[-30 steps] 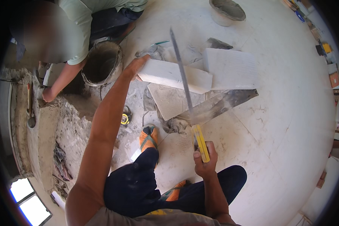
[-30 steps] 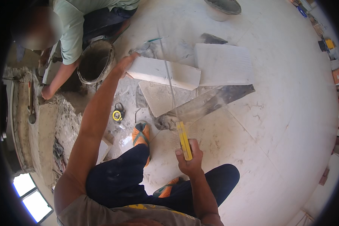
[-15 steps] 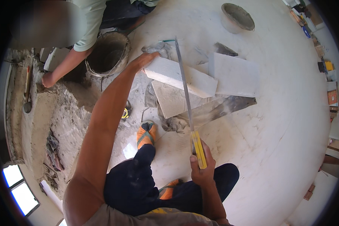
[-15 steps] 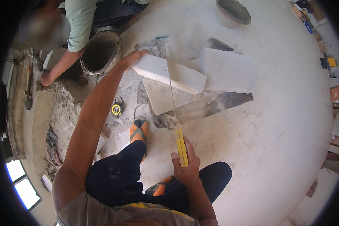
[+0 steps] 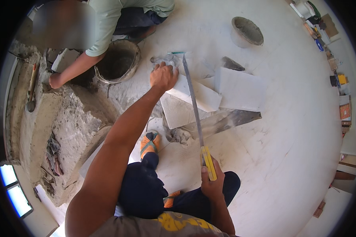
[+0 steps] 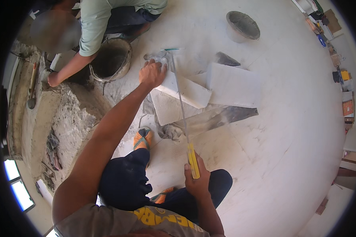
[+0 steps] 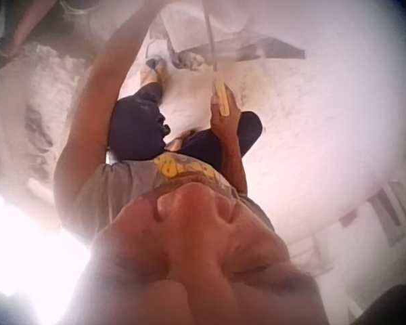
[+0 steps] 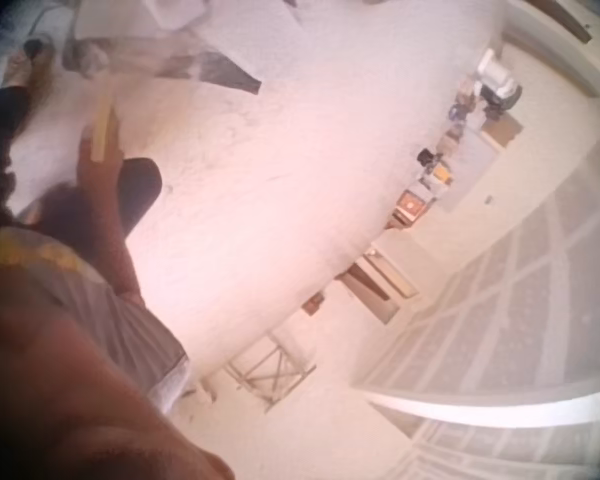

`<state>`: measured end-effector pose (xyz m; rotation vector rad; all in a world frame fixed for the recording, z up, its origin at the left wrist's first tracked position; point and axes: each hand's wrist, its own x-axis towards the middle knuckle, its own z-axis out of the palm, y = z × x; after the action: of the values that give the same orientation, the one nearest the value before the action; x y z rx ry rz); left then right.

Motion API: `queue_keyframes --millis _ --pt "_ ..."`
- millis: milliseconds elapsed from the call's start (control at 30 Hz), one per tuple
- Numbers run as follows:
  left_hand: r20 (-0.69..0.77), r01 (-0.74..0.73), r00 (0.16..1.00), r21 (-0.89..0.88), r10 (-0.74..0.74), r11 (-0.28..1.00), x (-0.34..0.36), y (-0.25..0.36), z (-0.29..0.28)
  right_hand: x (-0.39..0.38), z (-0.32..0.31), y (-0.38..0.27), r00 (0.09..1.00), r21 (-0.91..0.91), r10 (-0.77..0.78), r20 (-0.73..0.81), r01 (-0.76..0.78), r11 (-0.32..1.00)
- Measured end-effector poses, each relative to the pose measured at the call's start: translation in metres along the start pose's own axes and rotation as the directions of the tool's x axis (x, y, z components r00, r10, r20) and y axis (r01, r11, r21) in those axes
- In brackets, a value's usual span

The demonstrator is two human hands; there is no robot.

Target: The person measures a masonry block using a tape measure and then cuts it into two pieces using a hand saw.

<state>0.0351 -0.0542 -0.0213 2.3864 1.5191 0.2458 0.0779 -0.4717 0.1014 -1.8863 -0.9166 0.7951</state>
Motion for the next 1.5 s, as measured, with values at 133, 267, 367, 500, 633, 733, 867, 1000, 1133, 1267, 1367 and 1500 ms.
queue_keyframes --millis 133,267,367,500,633,733,867,1000,1133,1267,1367,1500 --pt "0.001 -0.011 1.000 0.030 0.011 0.999 0.000 0.003 0.001 0.008 0.009 -0.011 0.998 0.016 0.055 0.013 -0.055 0.998" --pt "0.036 -0.017 0.999 0.017 0.016 1.000 0.003 0.003 -0.007 -0.012 0.009 -0.002 0.999 -0.006 0.041 -0.025 -0.041 0.999" --pt "0.088 -0.052 0.995 0.030 0.049 0.998 0.003 0.002 -0.008 0.013 0.019 -0.004 0.998 0.067 -0.029 -0.052 0.033 0.997" --pt "0.112 -0.121 0.987 0.049 0.115 0.991 0.012 0.006 -0.006 0.061 0.041 -0.014 0.998 0.079 -0.019 -0.052 0.023 0.997" --pt "0.164 -0.183 0.971 0.031 0.175 0.983 0.016 0.007 -0.008 0.051 0.058 -0.018 0.992 0.106 -0.028 -0.121 0.041 0.994" --pt "-0.023 -0.125 0.992 -0.281 0.123 0.952 0.048 -0.044 0.031 0.051 0.060 -0.013 0.990 0.110 -0.056 -0.127 0.070 0.991" --pt "-0.062 -0.039 0.998 -0.239 0.025 0.970 0.067 -0.093 -0.017 0.049 0.062 -0.008 0.987 0.157 -0.087 -0.139 0.109 0.982" --pt "0.338 0.016 0.941 0.007 -0.018 1.000 0.051 -0.045 -0.062 0.049 0.059 0.004 0.985 0.140 -0.056 -0.165 0.080 0.987" --pt "0.288 -0.064 0.957 0.117 0.028 0.991 0.041 -0.034 -0.055 0.051 0.065 0.005 0.980 0.188 -0.100 -0.173 0.132 0.973" --pt "0.223 0.026 0.974 0.100 -0.048 0.995 0.017 0.023 -0.027 0.052 0.070 0.012 0.974 0.172 -0.082 -0.211 0.119 0.978" --pt "0.175 0.050 0.982 0.157 -0.077 0.986 -0.004 0.028 0.003 0.053 0.076 0.010 0.961 0.193 -0.143 -0.236 0.191 0.962" --pt "0.088 0.018 0.995 0.185 -0.035 0.983 -0.020 0.046 0.007 0.036 0.071 0.007 0.974 0.124 -0.080 -0.214 0.109 0.986"
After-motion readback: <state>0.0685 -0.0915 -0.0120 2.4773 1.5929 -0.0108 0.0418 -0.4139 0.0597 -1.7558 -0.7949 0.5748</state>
